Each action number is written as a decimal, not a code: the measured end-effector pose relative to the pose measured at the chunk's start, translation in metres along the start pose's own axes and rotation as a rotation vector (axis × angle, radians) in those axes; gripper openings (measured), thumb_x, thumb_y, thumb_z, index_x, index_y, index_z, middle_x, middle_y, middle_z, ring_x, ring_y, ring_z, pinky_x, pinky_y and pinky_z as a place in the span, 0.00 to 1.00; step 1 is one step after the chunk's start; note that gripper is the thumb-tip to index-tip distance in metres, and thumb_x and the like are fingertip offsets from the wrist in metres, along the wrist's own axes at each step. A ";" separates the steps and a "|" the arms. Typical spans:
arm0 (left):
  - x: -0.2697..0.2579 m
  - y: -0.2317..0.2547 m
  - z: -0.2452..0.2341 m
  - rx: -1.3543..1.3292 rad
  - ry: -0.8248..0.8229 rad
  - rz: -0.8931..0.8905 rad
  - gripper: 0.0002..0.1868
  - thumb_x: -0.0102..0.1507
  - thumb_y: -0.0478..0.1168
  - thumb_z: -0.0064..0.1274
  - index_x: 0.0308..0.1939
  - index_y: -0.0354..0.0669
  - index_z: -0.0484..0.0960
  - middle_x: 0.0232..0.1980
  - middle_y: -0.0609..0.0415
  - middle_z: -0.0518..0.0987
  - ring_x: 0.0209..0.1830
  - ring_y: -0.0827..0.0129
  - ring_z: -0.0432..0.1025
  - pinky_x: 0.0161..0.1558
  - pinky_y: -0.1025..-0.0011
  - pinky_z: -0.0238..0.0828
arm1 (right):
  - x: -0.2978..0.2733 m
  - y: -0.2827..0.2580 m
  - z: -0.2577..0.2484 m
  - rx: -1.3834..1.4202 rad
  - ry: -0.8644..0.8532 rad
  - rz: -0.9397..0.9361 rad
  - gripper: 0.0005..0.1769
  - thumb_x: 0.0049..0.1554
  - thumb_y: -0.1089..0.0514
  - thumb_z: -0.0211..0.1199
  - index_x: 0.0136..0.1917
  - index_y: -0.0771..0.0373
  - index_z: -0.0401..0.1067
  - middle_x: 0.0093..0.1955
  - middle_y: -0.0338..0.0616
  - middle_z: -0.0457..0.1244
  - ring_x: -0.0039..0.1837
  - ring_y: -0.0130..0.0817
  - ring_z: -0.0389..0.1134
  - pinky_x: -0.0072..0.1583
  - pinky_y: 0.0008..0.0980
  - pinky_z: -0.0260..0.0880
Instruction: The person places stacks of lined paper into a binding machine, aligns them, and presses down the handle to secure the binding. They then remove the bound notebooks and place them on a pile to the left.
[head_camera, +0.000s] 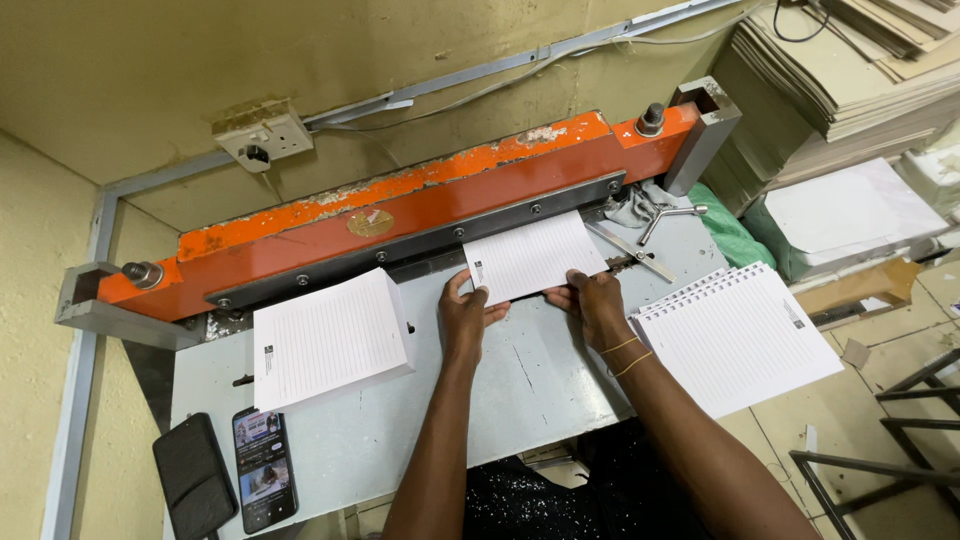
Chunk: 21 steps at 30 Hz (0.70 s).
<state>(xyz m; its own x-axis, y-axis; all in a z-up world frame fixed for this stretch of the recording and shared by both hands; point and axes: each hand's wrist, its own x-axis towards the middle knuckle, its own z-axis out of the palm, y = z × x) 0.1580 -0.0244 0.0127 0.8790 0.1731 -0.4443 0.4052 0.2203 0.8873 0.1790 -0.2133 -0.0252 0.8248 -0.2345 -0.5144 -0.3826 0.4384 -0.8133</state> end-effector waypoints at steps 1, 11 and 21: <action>0.001 0.000 0.001 -0.001 0.000 -0.001 0.32 0.73 0.31 0.42 0.82 0.31 0.58 0.56 0.29 0.78 0.52 0.45 0.84 0.54 0.61 0.87 | 0.003 0.000 0.000 -0.001 0.001 0.000 0.21 0.69 0.65 0.53 0.68 0.87 0.58 0.48 0.64 0.66 0.51 0.54 0.79 0.57 0.47 0.85; 0.012 -0.015 -0.003 -0.033 -0.003 0.030 0.32 0.73 0.30 0.43 0.82 0.32 0.59 0.56 0.28 0.78 0.49 0.43 0.85 0.51 0.60 0.88 | 0.011 0.008 -0.005 -0.013 -0.013 -0.002 0.18 0.70 0.64 0.54 0.65 0.84 0.61 0.46 0.67 0.69 0.49 0.51 0.79 0.56 0.44 0.85; 0.007 -0.019 -0.006 -0.043 -0.041 0.083 0.33 0.73 0.31 0.43 0.83 0.32 0.56 0.58 0.26 0.77 0.50 0.40 0.84 0.52 0.60 0.88 | 0.010 0.010 -0.008 0.087 -0.029 -0.003 0.13 0.67 0.64 0.57 0.57 0.80 0.62 0.48 0.61 0.64 0.49 0.52 0.79 0.56 0.49 0.87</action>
<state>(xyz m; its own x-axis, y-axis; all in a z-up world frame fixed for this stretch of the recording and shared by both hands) 0.1551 -0.0212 -0.0084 0.9189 0.1534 -0.3633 0.3200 0.2483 0.9143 0.1808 -0.2183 -0.0404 0.8381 -0.2109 -0.5031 -0.3437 0.5120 -0.7872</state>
